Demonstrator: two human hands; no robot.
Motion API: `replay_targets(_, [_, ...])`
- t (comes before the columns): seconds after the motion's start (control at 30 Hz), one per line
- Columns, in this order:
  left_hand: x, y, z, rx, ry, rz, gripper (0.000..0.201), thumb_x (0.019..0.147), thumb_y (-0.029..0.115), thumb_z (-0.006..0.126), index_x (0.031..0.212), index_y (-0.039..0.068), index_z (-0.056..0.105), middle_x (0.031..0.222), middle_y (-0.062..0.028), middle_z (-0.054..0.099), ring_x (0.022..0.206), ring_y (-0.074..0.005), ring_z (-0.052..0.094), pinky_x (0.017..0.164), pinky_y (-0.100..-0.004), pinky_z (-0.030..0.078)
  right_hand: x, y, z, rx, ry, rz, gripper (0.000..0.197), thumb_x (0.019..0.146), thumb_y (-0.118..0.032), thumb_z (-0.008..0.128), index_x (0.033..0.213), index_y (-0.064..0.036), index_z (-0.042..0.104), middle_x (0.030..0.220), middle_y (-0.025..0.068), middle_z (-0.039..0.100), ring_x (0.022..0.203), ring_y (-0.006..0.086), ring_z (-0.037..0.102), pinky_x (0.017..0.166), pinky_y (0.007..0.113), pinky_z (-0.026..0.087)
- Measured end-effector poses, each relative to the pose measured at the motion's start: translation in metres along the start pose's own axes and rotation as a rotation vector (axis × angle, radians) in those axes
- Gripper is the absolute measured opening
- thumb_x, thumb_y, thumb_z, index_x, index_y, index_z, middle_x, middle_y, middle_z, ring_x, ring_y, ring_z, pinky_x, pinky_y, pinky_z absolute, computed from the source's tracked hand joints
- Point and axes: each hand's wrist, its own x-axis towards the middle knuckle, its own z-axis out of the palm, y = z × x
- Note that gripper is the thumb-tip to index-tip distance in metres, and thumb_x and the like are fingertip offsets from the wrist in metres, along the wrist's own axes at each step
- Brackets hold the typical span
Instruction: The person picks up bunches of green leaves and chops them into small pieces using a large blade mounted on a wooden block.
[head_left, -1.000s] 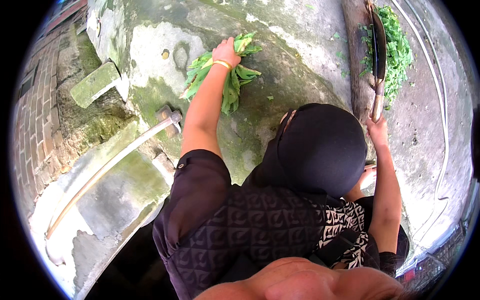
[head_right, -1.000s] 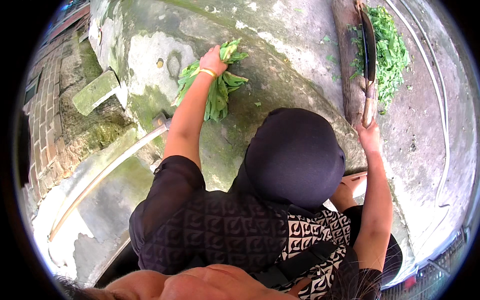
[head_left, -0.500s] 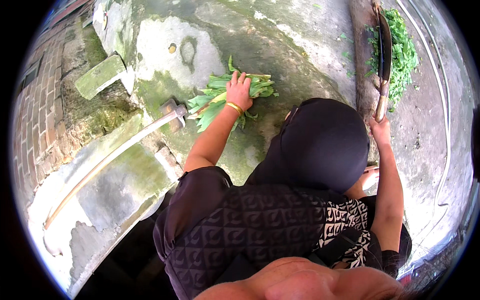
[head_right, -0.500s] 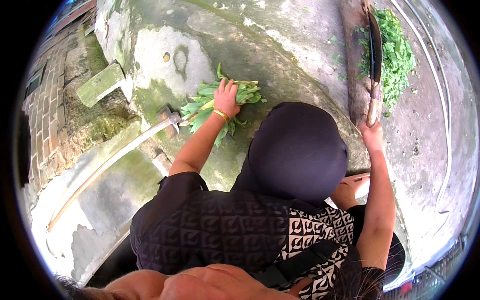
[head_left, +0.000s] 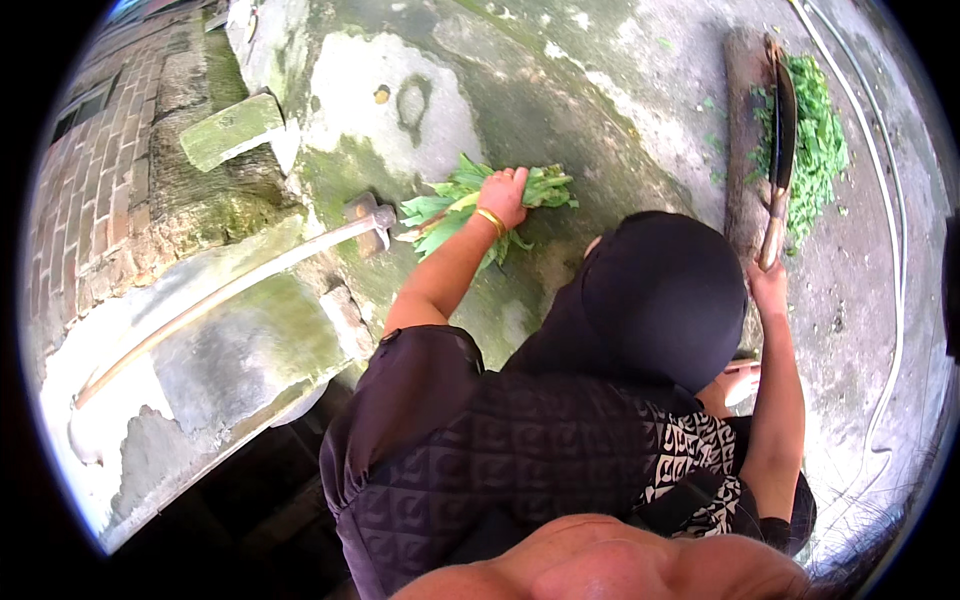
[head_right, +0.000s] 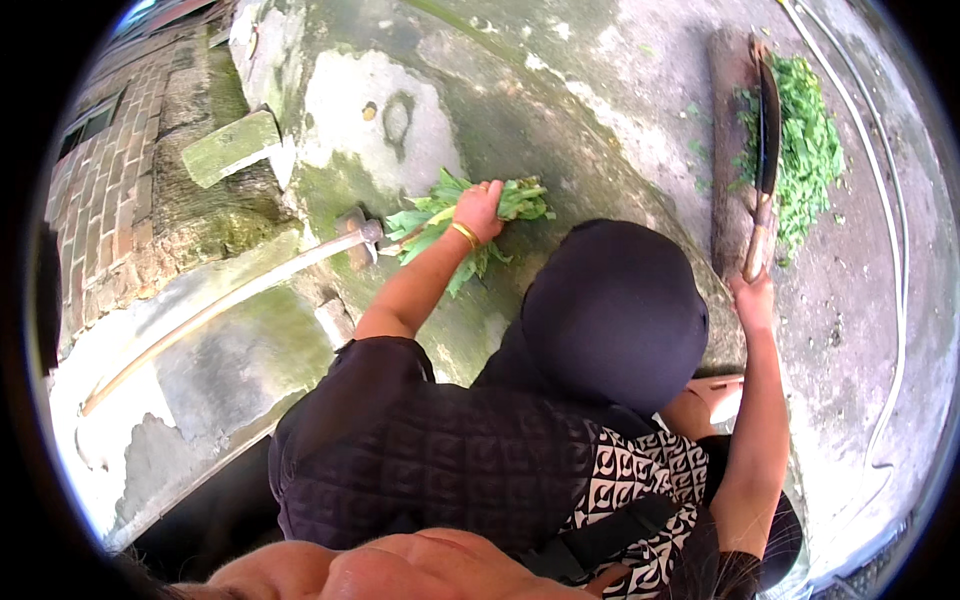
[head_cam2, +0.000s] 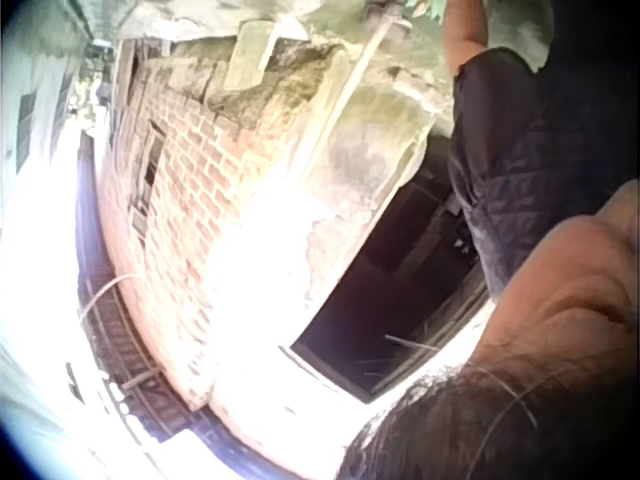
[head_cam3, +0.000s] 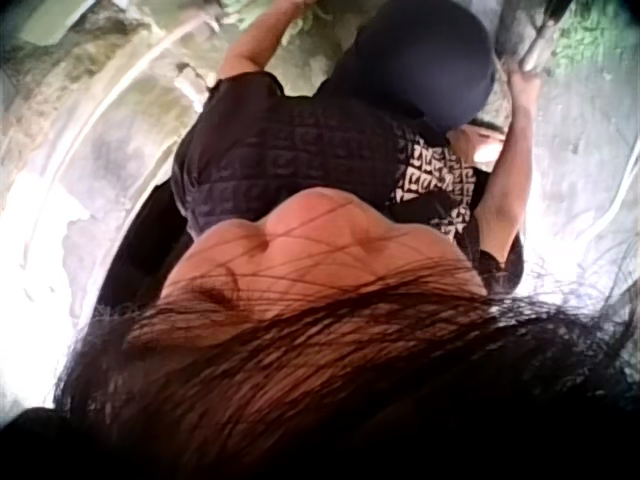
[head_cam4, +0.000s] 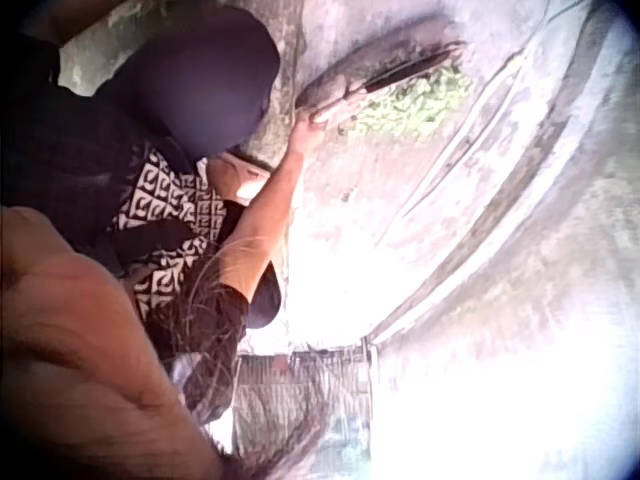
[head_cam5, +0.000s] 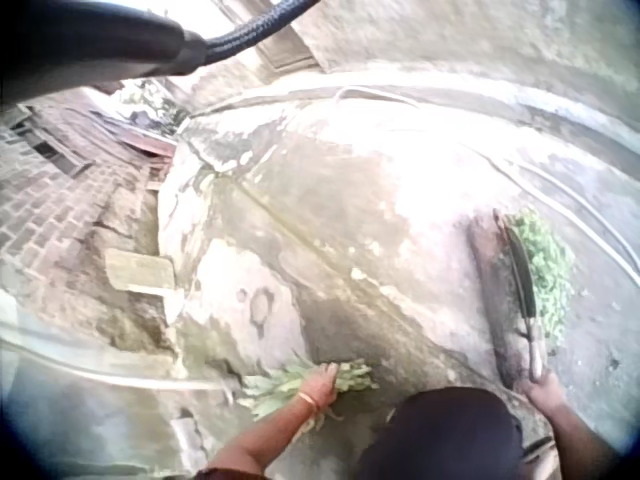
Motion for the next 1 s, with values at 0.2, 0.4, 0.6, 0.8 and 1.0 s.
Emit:
replay_targets(0.2, [-0.022,0.055,-0.018,-0.115,0.030,0.009,0.044,0.070,0.018,0.072,0.106,0.007,0.050,0.089,-0.0162,0.063,0.083,-0.0380,0.064,0.073,-0.0477,0.051,-0.004,-0.006,-0.002,-0.044,-0.014,-0.042,0.032,0.080,-0.015,0.065,0.107,0.0021,0.061,0.076,0.0102,0.064,0.054,0.0181,0.061,0.045,0.033,0.050])
replay_targets(0.4, [-0.028,0.100,-0.039,-0.275,0.052,0.015,0.053,0.070,0.026,0.078,0.112,0.007,0.052,0.092,-0.0184,0.065,0.087,-0.0392,0.065,0.075,-0.0483,0.052,-0.008,-0.008,-0.004,0.002,-0.035,0.043,0.034,0.079,-0.015,0.066,0.107,0.0028,0.060,0.076,0.0115,0.065,0.055,0.0192,0.062,0.046,0.033,0.051])
replay_targets(0.6, [0.056,0.118,-0.121,-0.430,0.245,0.005,0.047,0.072,0.020,0.075,0.113,0.009,0.056,0.093,-0.0195,0.068,0.086,-0.0407,0.066,0.073,-0.0475,0.054,-0.007,-0.020,0.002,-0.246,0.058,-0.003,0.063,0.077,-0.018,0.073,0.132,0.0017,0.050,0.093,0.0222,0.068,0.080,0.0355,0.069,0.070,0.046,0.056])
replay_targets(0.8, [0.149,0.187,-0.174,-0.574,0.232,0.213,0.065,0.072,0.027,0.074,0.129,0.004,0.052,0.098,-0.0235,0.071,0.090,-0.0417,0.069,0.080,-0.0477,0.055,-0.034,-0.110,-0.006,-0.082,0.248,-0.544,0.070,0.088,-0.026,0.071,0.147,-0.0051,0.039,0.140,0.0217,0.051,0.133,0.0353,0.047,0.111,0.044,0.039])
replay_targets(1.0, [0.166,0.267,-0.172,-1.209,-0.090,0.578,0.060,0.071,0.013,0.076,0.127,0.003,0.056,0.107,-0.0099,0.072,0.101,-0.0208,0.068,0.089,-0.0350,0.053,-0.030,-0.177,0.002,1.215,-0.225,-0.317,0.061,0.103,-0.043,0.052,0.152,-0.0100,0.036,0.151,0.0103,0.044,0.139,0.0226,0.040,0.115,0.040,0.033])
